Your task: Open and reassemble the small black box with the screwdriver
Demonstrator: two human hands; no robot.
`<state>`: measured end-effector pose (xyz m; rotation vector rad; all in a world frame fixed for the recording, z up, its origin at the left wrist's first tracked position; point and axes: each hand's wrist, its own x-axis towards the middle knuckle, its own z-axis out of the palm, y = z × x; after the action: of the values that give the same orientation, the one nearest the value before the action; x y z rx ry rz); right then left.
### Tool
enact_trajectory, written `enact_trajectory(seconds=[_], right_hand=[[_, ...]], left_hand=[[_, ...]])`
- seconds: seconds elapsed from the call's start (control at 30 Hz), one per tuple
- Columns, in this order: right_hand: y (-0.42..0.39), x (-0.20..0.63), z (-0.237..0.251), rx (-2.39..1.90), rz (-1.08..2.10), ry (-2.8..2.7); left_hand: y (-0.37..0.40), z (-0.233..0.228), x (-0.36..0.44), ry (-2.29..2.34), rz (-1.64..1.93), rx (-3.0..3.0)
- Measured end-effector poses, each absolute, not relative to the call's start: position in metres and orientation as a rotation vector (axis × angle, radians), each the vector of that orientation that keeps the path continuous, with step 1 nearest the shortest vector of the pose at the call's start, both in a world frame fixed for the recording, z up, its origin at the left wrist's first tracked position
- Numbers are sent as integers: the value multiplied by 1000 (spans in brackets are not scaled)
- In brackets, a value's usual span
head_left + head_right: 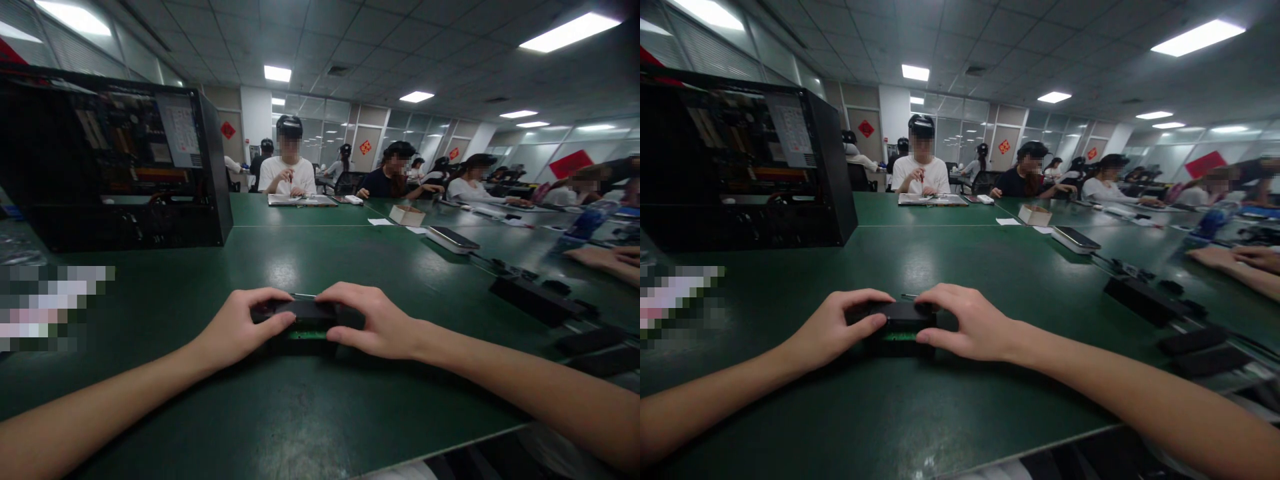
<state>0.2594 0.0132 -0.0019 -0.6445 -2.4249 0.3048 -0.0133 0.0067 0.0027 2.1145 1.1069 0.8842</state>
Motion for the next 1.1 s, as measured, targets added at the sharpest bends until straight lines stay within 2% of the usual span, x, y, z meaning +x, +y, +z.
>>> enact_trajectory(seconds=[0.23, 0.43, 0.6, 0.7, 0.83, 0.93, 1.1], right_hand=[[9, 237, -12, -846, 616, -2334], [-6, 221, -2, -816, 462, -2476], [0, 238, 20, -811, 447, -2431], [25, 272, 42, -953, 384, -2275], [81, 354, 62, -1389, 23, -2056], [115, 425, 59, -1838, -285, -1907], [130, 508, 36, -2095, -331, -1735]], left_hand=[[28, -9, -15, 1109, 1183, 1649], [35, -15, -16, 1117, 1199, 1474], [30, -9, -15, 1182, 1151, 1488], [29, -8, -15, 1196, 1152, 1479], [30, -7, -14, 1193, 1159, 1494], [29, -6, -13, 1204, 1141, 1521], [26, -4, -11, 1168, 1116, 1538]])
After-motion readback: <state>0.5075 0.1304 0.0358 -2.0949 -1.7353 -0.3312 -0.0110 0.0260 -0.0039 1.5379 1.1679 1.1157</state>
